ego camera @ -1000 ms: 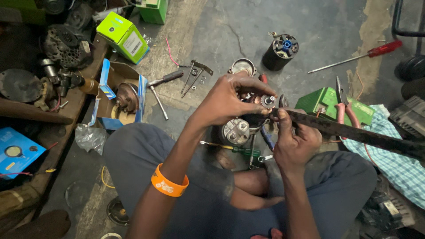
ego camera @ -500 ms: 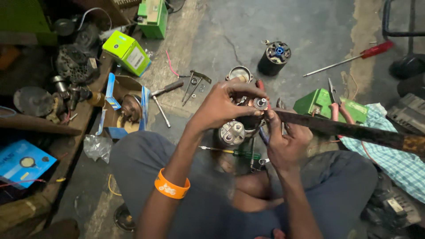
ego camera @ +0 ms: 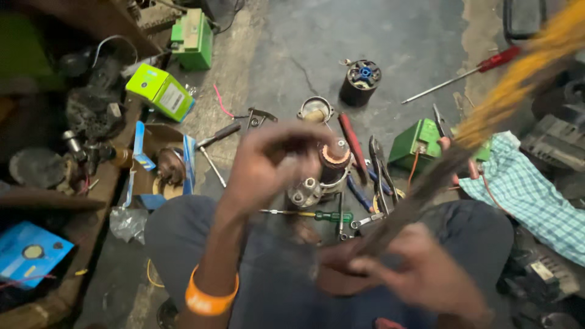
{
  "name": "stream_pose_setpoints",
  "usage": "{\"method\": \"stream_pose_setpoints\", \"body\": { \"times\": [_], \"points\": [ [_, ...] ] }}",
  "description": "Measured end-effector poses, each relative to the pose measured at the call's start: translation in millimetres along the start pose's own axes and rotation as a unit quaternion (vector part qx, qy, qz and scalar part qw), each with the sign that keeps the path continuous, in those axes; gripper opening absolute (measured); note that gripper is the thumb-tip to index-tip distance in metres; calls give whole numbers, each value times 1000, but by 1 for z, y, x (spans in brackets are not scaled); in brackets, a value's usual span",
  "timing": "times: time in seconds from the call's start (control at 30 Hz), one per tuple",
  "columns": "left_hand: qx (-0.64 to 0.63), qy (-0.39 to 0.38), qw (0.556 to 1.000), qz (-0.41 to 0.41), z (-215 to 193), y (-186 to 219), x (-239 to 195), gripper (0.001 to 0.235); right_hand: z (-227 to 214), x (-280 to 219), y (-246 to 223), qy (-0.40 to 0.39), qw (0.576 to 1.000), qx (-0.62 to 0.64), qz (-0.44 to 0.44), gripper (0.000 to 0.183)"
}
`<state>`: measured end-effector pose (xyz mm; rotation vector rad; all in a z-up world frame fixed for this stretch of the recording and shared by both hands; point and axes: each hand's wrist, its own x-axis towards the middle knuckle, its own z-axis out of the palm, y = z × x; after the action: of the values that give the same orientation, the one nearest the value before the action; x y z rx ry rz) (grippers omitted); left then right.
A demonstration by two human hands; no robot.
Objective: The person sits on the floor and uses a metal file to shape the commutator of a motor armature. They repeatedly rotate the armature and file different segments of the commutator throughout the clip.
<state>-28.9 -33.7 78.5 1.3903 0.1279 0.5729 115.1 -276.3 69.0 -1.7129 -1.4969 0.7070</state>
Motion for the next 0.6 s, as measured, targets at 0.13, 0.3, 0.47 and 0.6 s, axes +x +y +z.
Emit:
{"method": "stream_pose_setpoints", "body": {
  "times": [0.13, 0.3, 0.47, 0.6],
  "points": [
    [184, -197, 962, -36, 34, 7, -32, 58, 29, -2, -5, -39, 989, 25, -143, 24],
    [112, -114, 981, -113, 34, -14, -57, 37, 13, -47, 35, 16, 996, 20, 82, 33],
    [-71, 157, 985, 5, -9, -58, -74, 41, -30, -132, 133, 361, 825, -386, 201, 76],
    [-103, 236, 966, 26, -19, -93, -65, 34, -34, -178, 199, 288, 839, -271, 374, 72]
  ]
}}
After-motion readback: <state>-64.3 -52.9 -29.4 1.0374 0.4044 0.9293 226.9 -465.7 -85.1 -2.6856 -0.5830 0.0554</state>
